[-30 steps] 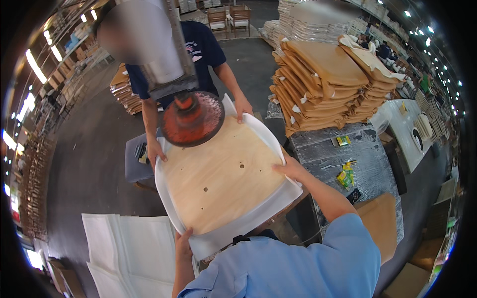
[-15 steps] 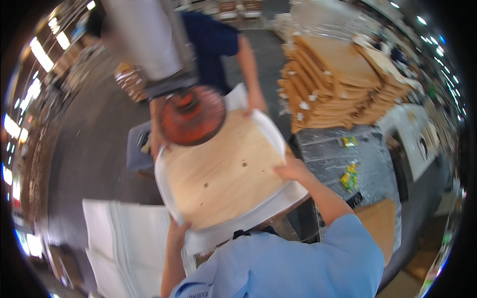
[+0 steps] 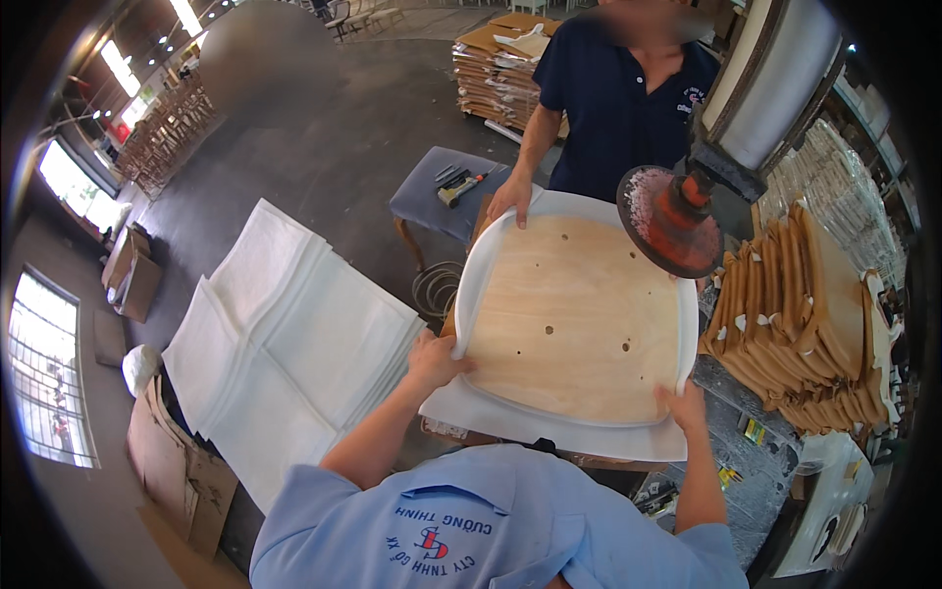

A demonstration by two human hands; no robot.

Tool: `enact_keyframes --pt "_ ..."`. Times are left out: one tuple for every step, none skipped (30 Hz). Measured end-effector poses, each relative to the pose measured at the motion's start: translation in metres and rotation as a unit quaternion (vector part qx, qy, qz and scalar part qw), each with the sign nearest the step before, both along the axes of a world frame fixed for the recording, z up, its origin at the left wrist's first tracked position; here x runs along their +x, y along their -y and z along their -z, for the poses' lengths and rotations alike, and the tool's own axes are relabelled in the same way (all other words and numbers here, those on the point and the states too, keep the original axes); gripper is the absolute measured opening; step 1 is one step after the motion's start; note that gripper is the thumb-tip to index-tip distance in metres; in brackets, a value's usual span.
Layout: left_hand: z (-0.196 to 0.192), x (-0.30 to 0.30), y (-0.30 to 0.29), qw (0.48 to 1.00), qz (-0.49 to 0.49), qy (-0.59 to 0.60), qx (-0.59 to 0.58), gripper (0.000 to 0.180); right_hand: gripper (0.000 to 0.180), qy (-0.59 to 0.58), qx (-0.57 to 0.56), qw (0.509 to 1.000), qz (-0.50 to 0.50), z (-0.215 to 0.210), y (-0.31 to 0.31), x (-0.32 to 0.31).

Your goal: The person assembles a chair seat by placing a white foam layer and a brown fabric layer onto a wooden frame. They use a staple gun to secure the layers to the frame while a coworker assists by applying adhesive. The process is repeated for multiple units.

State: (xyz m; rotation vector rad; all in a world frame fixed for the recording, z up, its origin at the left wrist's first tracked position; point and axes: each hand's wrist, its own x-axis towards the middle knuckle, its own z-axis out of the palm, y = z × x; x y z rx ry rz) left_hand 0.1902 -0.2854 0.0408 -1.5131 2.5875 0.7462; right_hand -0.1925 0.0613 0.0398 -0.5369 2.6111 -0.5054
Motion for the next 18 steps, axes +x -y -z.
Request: enact_keyframes --pt "0.001 -0.003 0.003 1.000 0.002 -0.018 0.013 0.055 0.072 0.025 -0.047 0.999 -0.014 -0.001 -0.002 0.000" --pt "0.003 -0.004 0.005 0.999 0.012 -0.033 0.027 0.056 0.071 0.050 -0.093 0.994 -0.021 -0.002 -0.003 0.003" --pt "0.009 0.012 0.015 0.993 0.017 -0.070 0.093 0.057 0.070 0.076 -0.144 0.986 -0.024 -0.003 -0.002 0.009" --pt "0.017 0.018 0.028 0.979 0.040 -0.111 0.164 0.058 0.068 -0.004 -0.072 0.997 -0.037 -0.002 0.003 0.008" --pt "0.018 0.000 0.025 0.962 0.017 -0.135 0.235 0.058 0.067 -0.083 0.026 0.996 -0.022 -0.003 -0.008 0.004" --pt "0.021 0.011 0.025 0.968 -0.013 -0.115 0.221 0.056 0.067 -0.075 0.017 0.996 -0.036 -0.003 0.003 0.011" --pt "0.027 0.020 0.027 0.957 -0.041 -0.160 0.238 0.055 0.066 -0.071 0.003 0.996 -0.051 -0.007 0.016 0.017" --pt "0.031 0.023 0.028 0.950 -0.048 -0.182 0.249 0.054 0.066 -0.085 0.008 0.995 -0.052 -0.011 0.022 0.020" --pt "0.030 0.019 0.031 0.951 -0.039 -0.171 0.254 0.053 0.067 -0.098 0.016 0.993 -0.058 -0.014 0.022 0.024" --pt "0.028 0.017 0.033 0.952 -0.037 -0.161 0.258 0.053 0.067 -0.100 0.028 0.993 -0.050 -0.014 0.021 0.027" --pt "0.028 0.014 0.034 0.952 -0.038 -0.154 0.261 0.053 0.068 -0.103 0.040 0.993 -0.046 -0.014 0.019 0.027" --pt "0.029 0.011 0.033 0.953 -0.030 -0.144 0.264 0.052 0.069 -0.107 0.052 0.992 -0.044 -0.015 0.015 0.026" --pt "0.026 0.009 0.033 0.955 -0.029 -0.136 0.262 0.052 0.070 -0.110 0.039 0.992 -0.039 -0.015 0.011 0.026" --pt "0.024 0.007 0.033 0.956 -0.032 -0.131 0.259 0.052 0.072 -0.114 0.025 0.992 -0.039 -0.013 0.009 0.027" --pt "0.022 0.006 0.032 0.954 -0.034 -0.140 0.264 0.051 0.074 -0.119 0.012 0.992 -0.039 -0.013 0.006 0.027" --pt "0.017 0.004 0.028 0.951 -0.038 -0.149 0.269 0.050 0.074 -0.113 0.018 0.993 -0.035 -0.012 0.004 0.027" --pt "0.016 0.009 0.029 0.949 -0.045 -0.158 0.268 0.050 0.075 -0.106 0.017 0.994 -0.035 -0.012 0.006 0.030" --pt "0.016 0.012 0.029 0.953 -0.051 -0.147 0.259 0.049 0.076 -0.099 0.017 0.994 -0.036 -0.011 0.009 0.032"
